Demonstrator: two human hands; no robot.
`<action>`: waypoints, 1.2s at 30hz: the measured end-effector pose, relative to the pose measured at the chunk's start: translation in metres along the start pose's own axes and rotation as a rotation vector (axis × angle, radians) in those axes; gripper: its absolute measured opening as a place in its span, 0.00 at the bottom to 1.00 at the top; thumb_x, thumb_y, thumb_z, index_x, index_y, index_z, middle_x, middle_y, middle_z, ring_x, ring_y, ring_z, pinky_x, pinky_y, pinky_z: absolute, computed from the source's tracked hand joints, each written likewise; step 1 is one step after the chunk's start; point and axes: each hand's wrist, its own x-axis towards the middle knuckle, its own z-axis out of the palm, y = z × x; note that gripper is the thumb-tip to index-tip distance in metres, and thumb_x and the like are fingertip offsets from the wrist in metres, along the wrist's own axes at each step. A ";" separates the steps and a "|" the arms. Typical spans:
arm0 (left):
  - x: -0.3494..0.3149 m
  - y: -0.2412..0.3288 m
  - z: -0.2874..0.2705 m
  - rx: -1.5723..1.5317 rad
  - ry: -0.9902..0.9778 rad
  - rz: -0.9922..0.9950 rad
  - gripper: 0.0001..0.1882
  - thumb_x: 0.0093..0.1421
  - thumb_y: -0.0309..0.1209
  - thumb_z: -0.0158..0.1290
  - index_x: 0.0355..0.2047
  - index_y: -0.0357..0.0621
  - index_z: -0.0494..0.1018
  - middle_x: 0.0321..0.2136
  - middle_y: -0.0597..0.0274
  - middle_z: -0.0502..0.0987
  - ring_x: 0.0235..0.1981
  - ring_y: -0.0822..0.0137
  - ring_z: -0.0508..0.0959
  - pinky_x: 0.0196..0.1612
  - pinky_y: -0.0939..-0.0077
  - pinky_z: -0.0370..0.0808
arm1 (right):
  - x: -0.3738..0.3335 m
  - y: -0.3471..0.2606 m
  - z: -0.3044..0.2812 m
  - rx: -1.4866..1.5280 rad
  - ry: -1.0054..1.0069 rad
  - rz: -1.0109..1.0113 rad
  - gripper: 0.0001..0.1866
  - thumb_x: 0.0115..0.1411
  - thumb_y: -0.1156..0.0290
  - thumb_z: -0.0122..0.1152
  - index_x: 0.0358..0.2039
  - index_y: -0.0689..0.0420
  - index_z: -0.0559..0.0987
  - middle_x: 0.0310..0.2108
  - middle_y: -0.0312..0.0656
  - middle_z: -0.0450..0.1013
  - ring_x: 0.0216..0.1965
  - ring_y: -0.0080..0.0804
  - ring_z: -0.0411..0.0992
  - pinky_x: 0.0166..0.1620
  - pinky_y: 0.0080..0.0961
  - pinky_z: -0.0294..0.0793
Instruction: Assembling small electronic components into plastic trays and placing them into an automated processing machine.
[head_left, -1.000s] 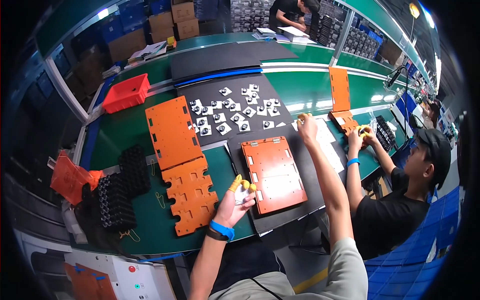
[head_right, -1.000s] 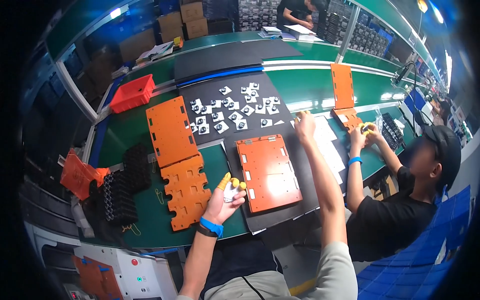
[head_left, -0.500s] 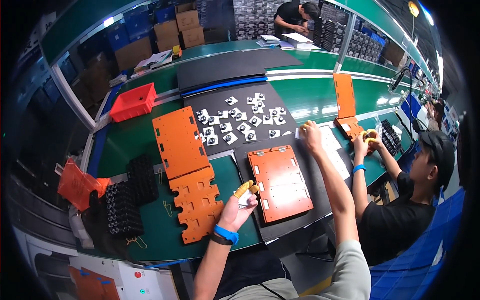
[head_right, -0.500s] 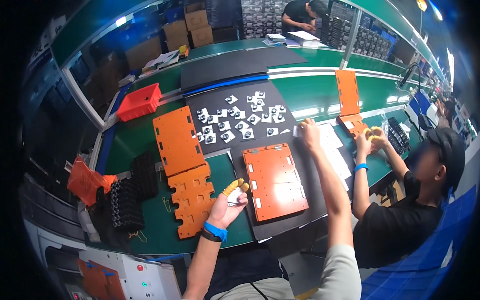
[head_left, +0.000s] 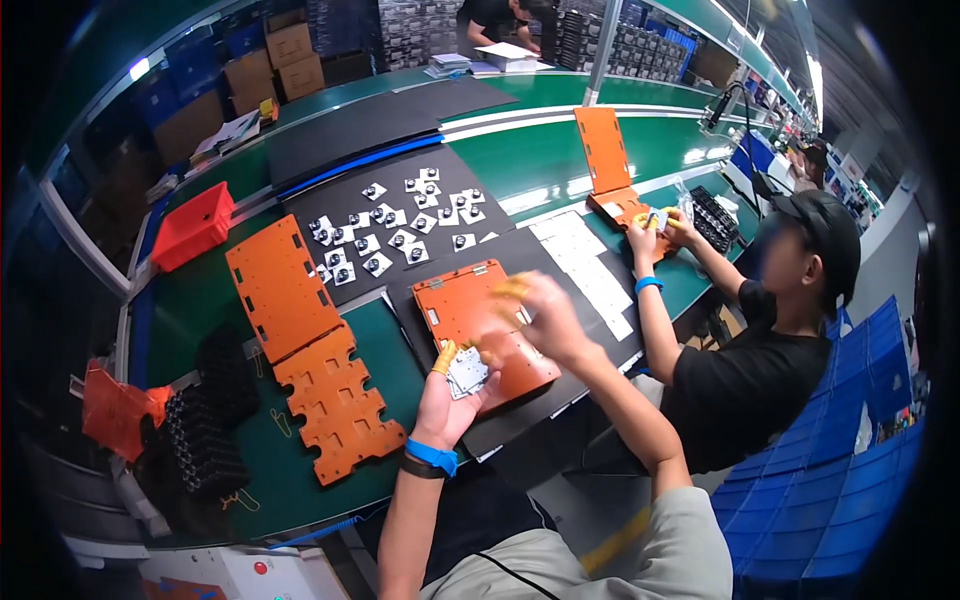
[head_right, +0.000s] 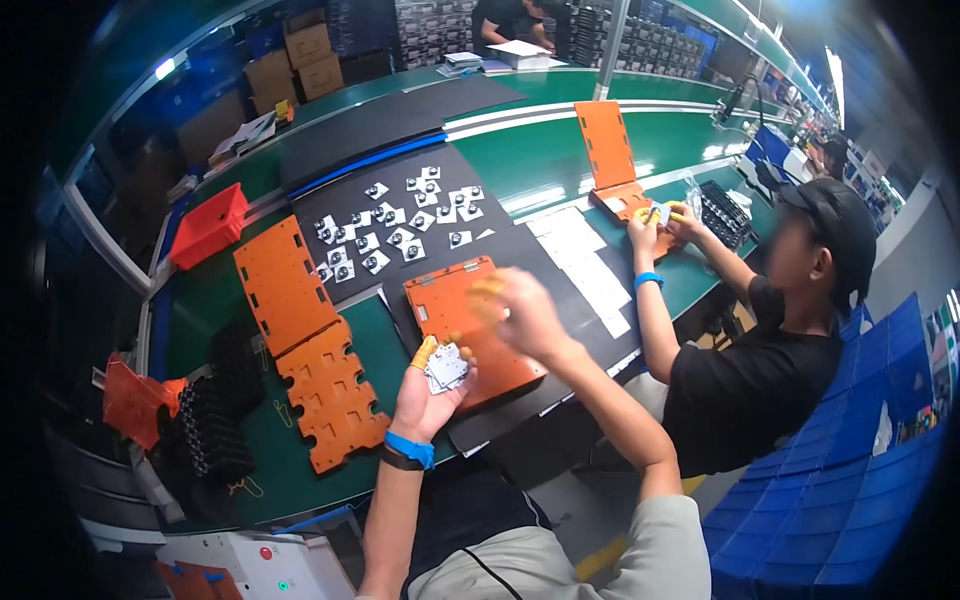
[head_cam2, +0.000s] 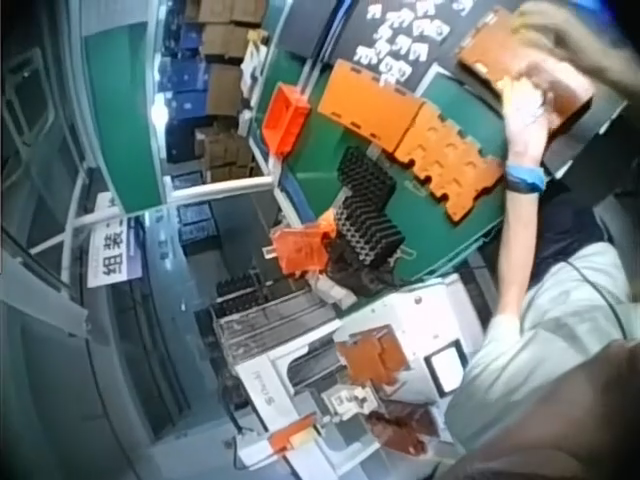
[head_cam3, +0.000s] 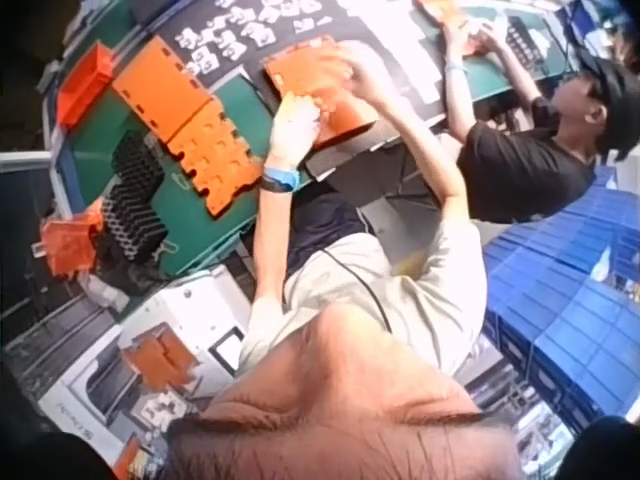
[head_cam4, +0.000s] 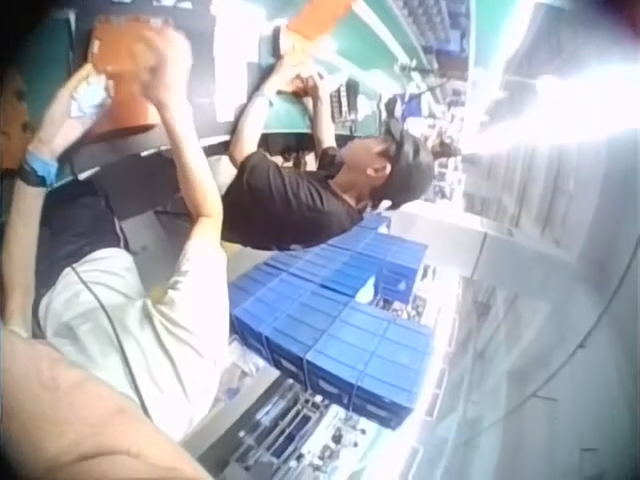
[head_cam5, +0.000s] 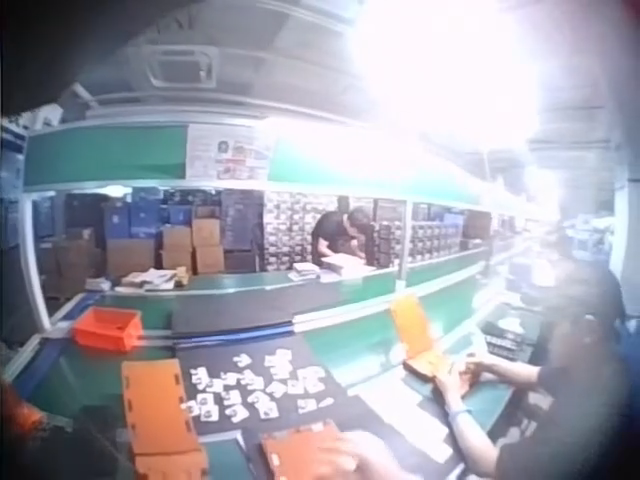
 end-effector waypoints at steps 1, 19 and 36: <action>-0.004 0.000 0.000 -0.019 0.019 0.006 0.21 0.72 0.47 0.45 0.50 0.43 0.75 0.37 0.55 0.78 0.37 0.58 0.79 0.41 0.66 0.81 | -0.003 0.004 -0.006 0.030 0.039 0.253 0.11 0.59 0.73 0.67 0.43 0.57 0.83 0.43 0.47 0.79 0.46 0.45 0.76 0.50 0.36 0.75; -0.087 0.003 -0.018 0.019 -0.019 -0.052 0.14 0.69 0.42 0.52 0.38 0.44 0.74 0.28 0.65 0.70 0.24 0.71 0.65 0.25 0.76 0.63 | -0.168 0.061 -0.002 -0.667 0.184 0.791 0.06 0.56 0.73 0.67 0.33 0.61 0.82 0.40 0.47 0.74 0.43 0.46 0.74 0.45 0.40 0.76; -0.175 0.032 -0.062 0.152 0.119 0.370 0.15 0.71 0.43 0.48 0.41 0.45 0.76 0.28 0.70 0.73 0.25 0.74 0.72 0.38 0.74 0.76 | -0.044 -0.148 0.047 0.241 0.170 0.343 0.03 0.58 0.80 0.64 0.33 0.64 0.80 0.33 0.41 0.75 0.31 0.30 0.72 0.36 0.24 0.70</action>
